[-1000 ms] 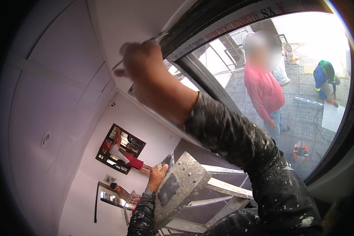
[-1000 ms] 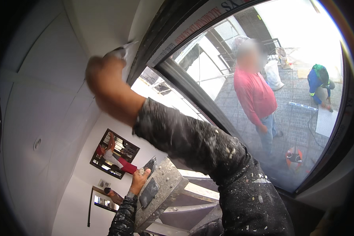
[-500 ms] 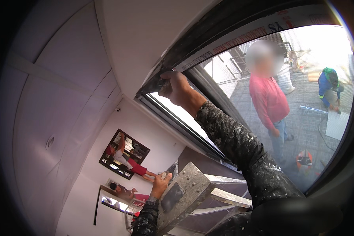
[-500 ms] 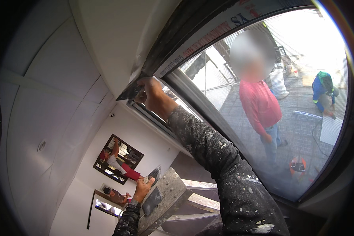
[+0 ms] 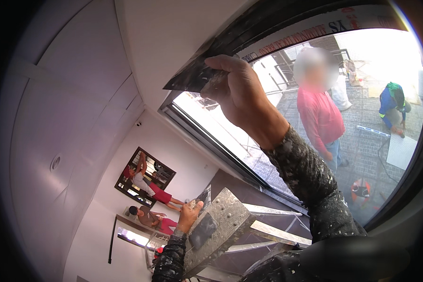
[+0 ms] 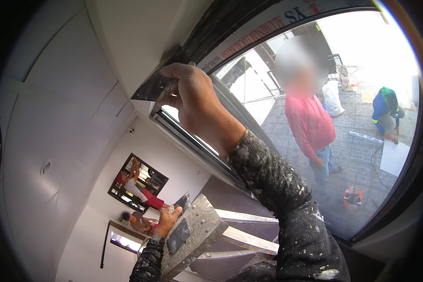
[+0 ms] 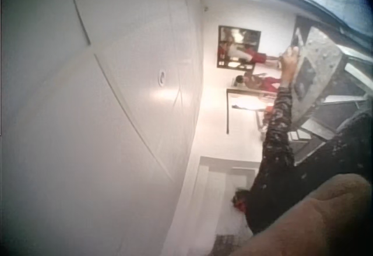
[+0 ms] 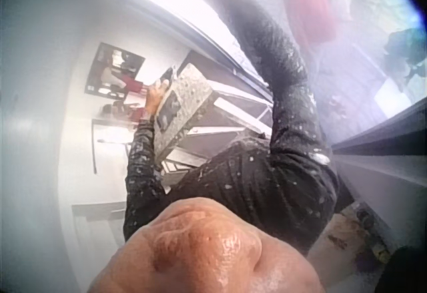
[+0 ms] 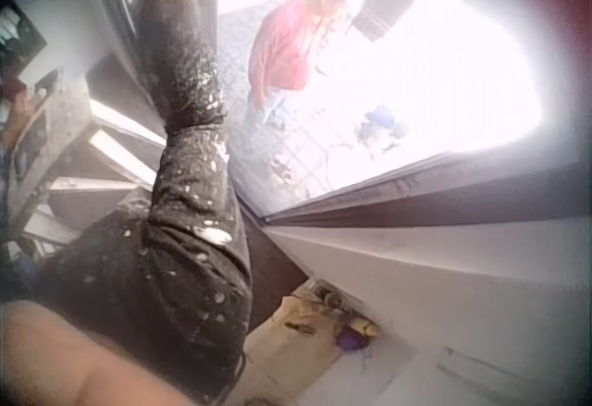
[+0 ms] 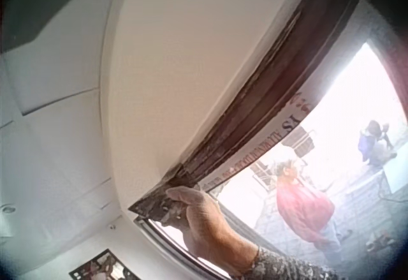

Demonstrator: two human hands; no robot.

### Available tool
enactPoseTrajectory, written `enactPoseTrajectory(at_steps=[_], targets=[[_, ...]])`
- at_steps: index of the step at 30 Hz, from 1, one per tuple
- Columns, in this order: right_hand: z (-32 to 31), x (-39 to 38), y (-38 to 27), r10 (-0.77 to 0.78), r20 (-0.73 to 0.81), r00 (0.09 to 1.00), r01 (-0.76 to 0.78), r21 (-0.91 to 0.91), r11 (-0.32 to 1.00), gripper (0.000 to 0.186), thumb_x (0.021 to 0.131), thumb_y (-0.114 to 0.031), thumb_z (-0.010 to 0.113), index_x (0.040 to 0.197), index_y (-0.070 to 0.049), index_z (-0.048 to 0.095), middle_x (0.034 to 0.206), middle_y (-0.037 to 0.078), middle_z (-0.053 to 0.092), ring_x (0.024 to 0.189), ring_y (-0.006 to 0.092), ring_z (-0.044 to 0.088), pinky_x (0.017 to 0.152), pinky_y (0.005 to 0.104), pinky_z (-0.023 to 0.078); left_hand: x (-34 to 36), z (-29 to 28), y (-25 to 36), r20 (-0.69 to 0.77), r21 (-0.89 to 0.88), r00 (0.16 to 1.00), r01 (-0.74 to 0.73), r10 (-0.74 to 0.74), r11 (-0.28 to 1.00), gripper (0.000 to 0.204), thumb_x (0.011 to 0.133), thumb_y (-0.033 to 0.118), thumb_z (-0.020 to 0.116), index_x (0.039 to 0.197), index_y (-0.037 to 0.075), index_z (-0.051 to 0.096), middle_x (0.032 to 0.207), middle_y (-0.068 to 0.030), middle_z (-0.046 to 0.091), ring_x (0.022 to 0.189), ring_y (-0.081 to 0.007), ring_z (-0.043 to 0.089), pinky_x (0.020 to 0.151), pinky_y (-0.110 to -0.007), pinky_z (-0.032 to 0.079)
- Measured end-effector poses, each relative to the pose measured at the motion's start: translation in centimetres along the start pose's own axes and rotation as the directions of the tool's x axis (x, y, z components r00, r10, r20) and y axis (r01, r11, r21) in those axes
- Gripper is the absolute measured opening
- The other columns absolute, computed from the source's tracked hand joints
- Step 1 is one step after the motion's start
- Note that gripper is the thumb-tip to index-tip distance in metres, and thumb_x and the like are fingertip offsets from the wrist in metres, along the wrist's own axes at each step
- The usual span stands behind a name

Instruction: The person applies a bead of sealant along the top edge of a window frame using a caulking gun, then smooths it with a finger and a small tool. They repeatedly scrape excess material from the tools and continue smoothing the bead along the frame.

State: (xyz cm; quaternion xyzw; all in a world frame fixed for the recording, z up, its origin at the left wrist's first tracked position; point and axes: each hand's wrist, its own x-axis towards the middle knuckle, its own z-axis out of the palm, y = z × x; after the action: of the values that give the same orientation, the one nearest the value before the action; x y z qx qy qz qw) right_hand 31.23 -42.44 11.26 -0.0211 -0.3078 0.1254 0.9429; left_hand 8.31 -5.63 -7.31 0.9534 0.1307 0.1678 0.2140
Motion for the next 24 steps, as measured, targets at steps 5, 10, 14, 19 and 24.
enactPoseTrajectory(at_steps=[5, 10, 14, 19, 24], targets=[[1.3, -6.7, 0.5, -0.315, -0.024, 0.949, 0.303, -0.205, 0.930, 0.013, 0.093, -0.008, 0.061, 0.092, 0.005, 0.064, 0.074, 0.012, 0.062, 0.065, 0.0207, 0.065, 0.059, 0.0352, 0.057, 0.3, 0.1, -0.7, 0.003, -0.006, 0.999, -0.036, 0.036, 0.999, 0.040, 0.098, 0.034, 0.067, 0.101, -0.006, 0.066, 0.073, -0.0131, 0.064, 0.070, -0.0164, 0.053, 0.067, -0.038, 0.048], [1.0, -5.8, 2.0, -0.001, -0.201, 0.980, -0.017, -0.086, 0.996, 0.021, 0.095, -0.008, 0.057, 0.103, 0.011, 0.061, 0.091, 0.016, 0.068, 0.079, 0.0234, 0.070, 0.069, 0.0331, 0.057, 0.3, -0.2, -0.1, 0.007, -0.075, 0.998, -0.068, 0.069, 0.995, 0.044, 0.097, 0.034, 0.068, 0.112, -0.007, 0.066, 0.089, -0.0166, 0.071, 0.081, -0.0204, 0.062, 0.078, -0.038, 0.051], [1.3, -0.4, 2.0, 0.064, -0.149, 0.987, -0.084, -0.136, 0.987, 0.023, 0.095, -0.002, 0.064, 0.109, 0.014, 0.059, 0.109, 0.021, 0.069, 0.097, 0.0272, 0.071, 0.092, 0.0320, 0.058, 0.1, -0.6, 0.6, 0.056, -0.043, 0.998, 0.001, 0.001, 0.999, 0.046, 0.097, 0.033, 0.069, 0.118, -0.008, 0.065, 0.099, -0.0162, 0.073, 0.089, -0.0216, 0.065, 0.084, -0.037, 0.051], [4.7, 2.3, 0.4, -0.299, 0.179, 0.937, 0.348, -0.536, 0.770, 0.029, 0.091, -0.002, 0.072, 0.114, 0.012, 0.062, 0.112, 0.022, 0.071, 0.107, 0.0276, 0.070, 0.096, 0.0321, 0.058, -0.2, -1.0, 1.6, 0.039, -0.048, 0.999, -0.027, 0.029, 0.998, 0.046, 0.096, 0.031, 0.070, 0.119, -0.008, 0.065, 0.104, -0.0157, 0.073, 0.094, -0.0214, 0.065, 0.087, -0.036, 0.051], [7.4, -3.8, -0.7, -0.285, 0.322, 0.903, 0.426, -0.762, 0.487, 0.019, 0.091, 0.003, 0.065, 0.107, 0.012, 0.064, 0.101, 0.023, 0.071, 0.096, 0.0280, 0.072, 0.082, 0.0332, 0.060, -0.1, -0.9, 1.5, 0.066, -0.076, 0.997, 0.039, -0.034, 0.996, 0.043, 0.096, 0.029, 0.071, 0.120, -0.007, 0.065, 0.106, -0.0131, 0.073, 0.096, -0.0197, 0.064, 0.089, -0.035, 0.050]])
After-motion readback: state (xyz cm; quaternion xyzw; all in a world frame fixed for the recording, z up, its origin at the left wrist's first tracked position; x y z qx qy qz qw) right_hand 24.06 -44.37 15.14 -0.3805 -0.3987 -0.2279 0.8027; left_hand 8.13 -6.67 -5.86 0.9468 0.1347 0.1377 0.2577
